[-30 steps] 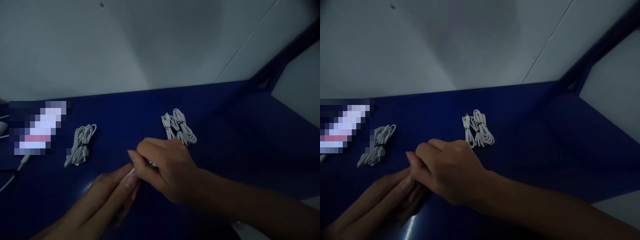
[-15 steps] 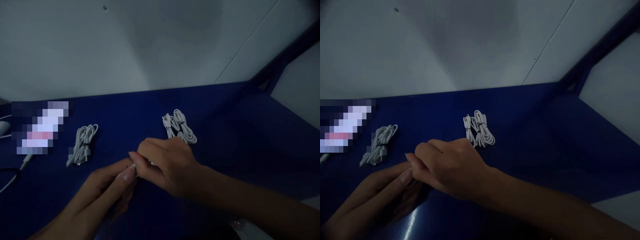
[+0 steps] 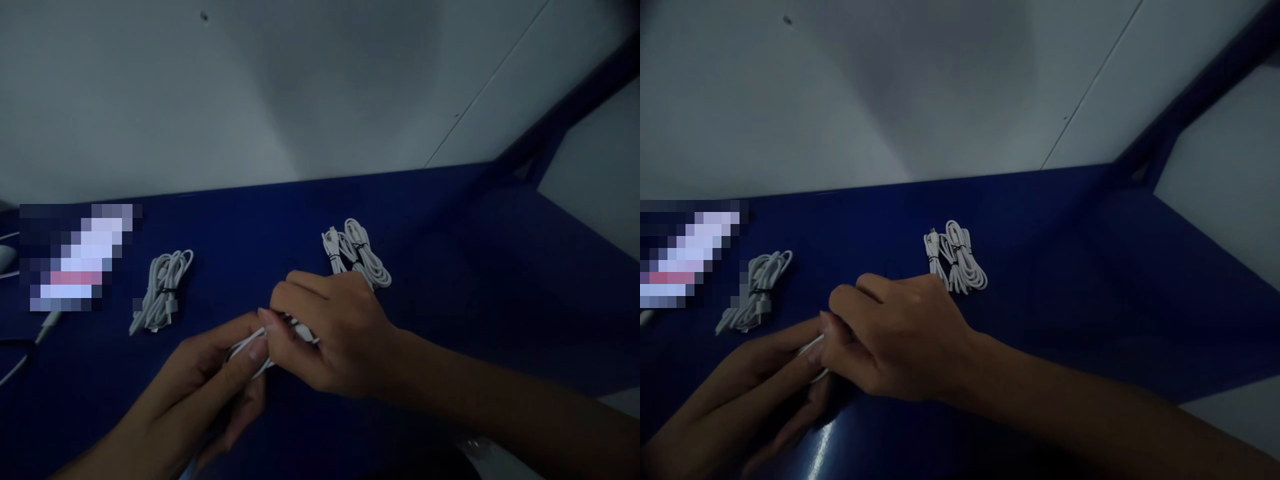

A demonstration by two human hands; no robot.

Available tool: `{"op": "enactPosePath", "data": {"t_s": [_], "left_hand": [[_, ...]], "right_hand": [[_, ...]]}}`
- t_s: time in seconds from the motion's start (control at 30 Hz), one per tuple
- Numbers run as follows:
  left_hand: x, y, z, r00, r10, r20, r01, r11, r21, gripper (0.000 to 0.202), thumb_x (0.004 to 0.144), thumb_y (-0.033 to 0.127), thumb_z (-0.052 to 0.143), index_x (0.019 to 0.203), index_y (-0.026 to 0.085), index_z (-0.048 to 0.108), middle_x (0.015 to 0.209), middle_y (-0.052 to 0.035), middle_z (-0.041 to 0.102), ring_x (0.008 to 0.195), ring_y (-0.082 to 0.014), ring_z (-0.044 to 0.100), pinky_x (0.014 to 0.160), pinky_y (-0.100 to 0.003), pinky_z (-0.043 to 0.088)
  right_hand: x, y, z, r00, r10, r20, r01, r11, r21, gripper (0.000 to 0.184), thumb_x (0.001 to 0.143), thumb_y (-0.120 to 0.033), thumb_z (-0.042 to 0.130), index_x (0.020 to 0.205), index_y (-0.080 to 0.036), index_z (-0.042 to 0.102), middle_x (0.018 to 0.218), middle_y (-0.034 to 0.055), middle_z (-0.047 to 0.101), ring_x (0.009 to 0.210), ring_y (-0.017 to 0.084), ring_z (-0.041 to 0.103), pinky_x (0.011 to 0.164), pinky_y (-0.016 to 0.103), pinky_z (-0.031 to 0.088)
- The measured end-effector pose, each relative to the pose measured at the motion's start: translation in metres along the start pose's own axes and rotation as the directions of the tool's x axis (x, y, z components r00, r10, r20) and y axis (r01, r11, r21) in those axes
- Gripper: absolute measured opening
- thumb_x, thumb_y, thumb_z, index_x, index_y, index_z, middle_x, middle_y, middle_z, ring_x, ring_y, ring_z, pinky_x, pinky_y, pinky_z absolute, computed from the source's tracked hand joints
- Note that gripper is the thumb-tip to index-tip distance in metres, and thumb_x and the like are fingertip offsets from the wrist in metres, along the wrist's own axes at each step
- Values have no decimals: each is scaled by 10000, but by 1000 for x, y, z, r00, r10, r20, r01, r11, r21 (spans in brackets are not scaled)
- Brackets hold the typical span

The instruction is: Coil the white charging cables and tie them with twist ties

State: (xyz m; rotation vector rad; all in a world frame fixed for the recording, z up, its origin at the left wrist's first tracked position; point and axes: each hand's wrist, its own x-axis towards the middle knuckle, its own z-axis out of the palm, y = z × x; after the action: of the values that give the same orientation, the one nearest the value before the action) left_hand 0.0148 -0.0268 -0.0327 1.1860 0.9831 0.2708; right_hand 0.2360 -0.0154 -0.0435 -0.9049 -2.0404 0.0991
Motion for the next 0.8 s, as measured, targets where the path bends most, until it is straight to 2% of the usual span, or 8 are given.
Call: {"op": "enactPosePath", "data": {"t_s": [0.13, 0.2, 0.27, 0.33, 0.47, 0.57, 0.7, 0.8], "left_hand": [[-6, -3, 1, 999, 26, 45, -26, 1000, 6, 522, 1137, 657, 491, 848, 253, 651, 523, 64, 520, 414, -105, 377, 438, -229, 335], [-11, -3, 3, 998, 48, -40, -45, 997, 70, 478, 1139, 613, 526, 859, 262, 690, 585, 38, 575, 474, -133, 470, 481, -239, 425], [-14, -4, 5, 981, 85, -174, -54, 983, 177, 290, 1112, 531, 634, 1007, 292, 761, 746, 0, 697, 618, -184, 614, 580, -266, 535], [-12, -7, 5, 959, 163, -231, -92, 952, 292, 159, 1063, 456, 733, 1145, 328, 781, 885, -15, 770, 714, -213, 674, 625, -275, 567], [-6, -15, 0, 929, 324, -178, -222, 873, 435, 168, 990, 394, 807, 1147, 334, 811, 881, -21, 794, 675, -217, 671, 560, -260, 560], [-14, -16, -4, 947, 267, -178, -202, 926, 319, 128, 947, 400, 841, 1067, 356, 850, 861, -31, 790, 755, -267, 724, 653, -307, 659], [-29, -11, -5, 969, 104, -223, -58, 978, 202, 194, 986, 436, 816, 1178, 425, 844, 977, -25, 814, 918, -287, 781, 716, -300, 683], [-21, -12, -2, 986, -44, -158, 43, 999, -12, 229, 1032, 535, 758, 1006, 317, 824, 818, -23, 733, 715, -198, 698, 620, -242, 613]], "right_hand": [[1, -2, 1, 998, -34, -49, 30, 996, -79, 407, 1088, -165, 570, 681, -180, 553, 572, -88, 453, 471, 53, 315, 424, 225, 234], [1, -3, 0, 998, -32, -52, 27, 995, -98, 441, 1095, -161, 580, 656, -177, 538, 561, -89, 452, 470, 48, 318, 425, 216, 245], [2, -4, 0, 998, -25, -57, 19, 994, -104, 464, 1096, -148, 579, 636, -174, 527, 554, -87, 451, 470, 44, 322, 426, 213, 246], [2, -4, 0, 998, -12, -62, 5, 994, -105, 475, 1094, -138, 570, 624, -176, 513, 549, -87, 444, 469, 44, 320, 426, 212, 240], [0, -6, 1, 999, 27, -38, -30, 996, -81, 471, 1094, -146, 567, 628, -180, 511, 559, -83, 451, 475, 46, 330, 433, 215, 245], [-2, -6, 3, 1000, -2, -27, 0, 998, -66, 466, 1099, -147, 554, 635, -179, 528, 559, -81, 469, 473, 48, 353, 431, 218, 250], [-2, -4, 5, 1000, -3, -25, 2, 1000, -19, 426, 1093, -177, 567, 668, -175, 582, 578, -74, 491, 477, 55, 369, 427, 214, 256], [1, -4, 4, 999, -26, -28, 25, 1000, -15, 377, 1050, -176, 606, 673, -168, 622, 610, -61, 492, 485, 61, 342, 411, 233, 209]]}}
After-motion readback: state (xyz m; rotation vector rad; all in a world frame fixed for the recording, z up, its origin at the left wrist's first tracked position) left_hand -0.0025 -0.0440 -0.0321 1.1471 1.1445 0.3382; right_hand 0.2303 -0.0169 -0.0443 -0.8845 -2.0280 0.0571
